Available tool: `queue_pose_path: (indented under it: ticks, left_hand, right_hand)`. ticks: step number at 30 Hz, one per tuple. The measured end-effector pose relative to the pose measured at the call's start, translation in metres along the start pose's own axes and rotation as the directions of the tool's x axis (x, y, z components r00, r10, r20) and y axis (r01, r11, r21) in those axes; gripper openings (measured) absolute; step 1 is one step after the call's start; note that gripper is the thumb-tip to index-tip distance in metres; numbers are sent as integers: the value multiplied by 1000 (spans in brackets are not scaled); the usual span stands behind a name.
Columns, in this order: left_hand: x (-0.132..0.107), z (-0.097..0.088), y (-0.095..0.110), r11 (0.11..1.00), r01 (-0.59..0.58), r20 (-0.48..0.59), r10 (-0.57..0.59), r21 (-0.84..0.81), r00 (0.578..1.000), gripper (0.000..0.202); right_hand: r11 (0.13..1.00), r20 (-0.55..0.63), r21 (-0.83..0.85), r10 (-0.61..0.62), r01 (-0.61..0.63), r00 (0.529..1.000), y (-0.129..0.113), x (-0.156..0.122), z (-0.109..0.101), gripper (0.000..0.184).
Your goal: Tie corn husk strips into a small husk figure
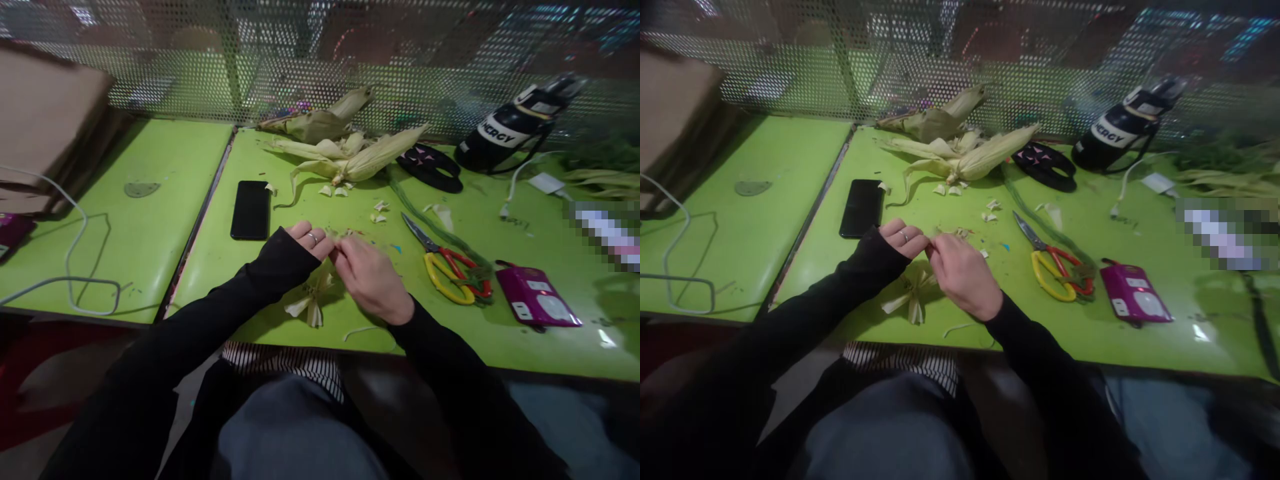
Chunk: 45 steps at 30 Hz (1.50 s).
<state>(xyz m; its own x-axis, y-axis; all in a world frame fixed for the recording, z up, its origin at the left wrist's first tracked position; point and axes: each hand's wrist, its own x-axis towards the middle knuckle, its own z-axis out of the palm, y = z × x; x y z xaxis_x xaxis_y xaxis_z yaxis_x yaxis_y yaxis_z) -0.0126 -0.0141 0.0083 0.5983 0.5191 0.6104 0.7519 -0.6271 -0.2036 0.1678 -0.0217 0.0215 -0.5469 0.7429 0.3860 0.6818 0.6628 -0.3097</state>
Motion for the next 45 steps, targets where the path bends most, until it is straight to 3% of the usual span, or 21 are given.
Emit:
queue_pose_path:
  ticks: [2, 4, 8, 11, 17, 21, 25, 29, 34, 39, 42, 45]
  left_hand:
    - [-2, 1, -2, 1000, -25, -1, 25, -15, 1000, 26]
    - [-3, 3, -5, 999, -43, 8, 43, -27, 999, 25]
    - [-3, 9, -11, 998, -59, 27, 60, -34, 998, 26]
    - [-1, 9, -11, 998, -60, 33, 61, -27, 998, 27]
    - [2, 3, -9, 997, 3, 87, 3, -79, 996, 26]
    - [-2, 9, -12, 988, 87, 127, -71, -130, 989, 23]
    - [-3, 13, -10, 986, 86, 95, -73, -146, 993, 24]
    - [-2, 13, -8, 989, 61, 99, -48, -133, 994, 30]
    - [-3, 13, -7, 981, 97, 117, -78, -166, 990, 24]
    - [-3, 20, -10, 967, 84, 28, -80, -240, 996, 25]
    - [-2, 22, -11, 960, 83, 87, -62, -266, 994, 28]
    - [0, 19, -9, 933, 196, 209, -135, -303, 969, 23]
  right_hand:
    - [980, 88, 170, 92, -106, 992, 0, 2, -3, 24]
    - [972, 108, 195, 112, -132, 988, 2, 2, -4, 25]
    - [999, 6, -26, -27, 27, 1000, 5, -2, 1, 20]
    - [992, -6, -116, -49, 48, 999, 7, -3, 3, 22]
    - [988, 19, 122, 93, -95, 995, 9, 3, -2, 25]
    - [999, -115, 2, -45, 46, 992, 12, 3, 1, 18]
    - [985, -136, -119, -144, 128, 980, 12, 1, 3, 15]
    - [991, -117, -102, -94, 82, 989, 12, 1, 2, 19]
    - [999, -23, 45, -5, 6, 1000, 14, 6, 0, 35]
    - [993, 24, 103, 57, -59, 998, 18, 7, -2, 49]
    - [994, 45, 85, 69, -72, 997, 20, 6, 0, 52]
    - [997, 47, 58, 56, -58, 997, 20, 6, 1, 52]
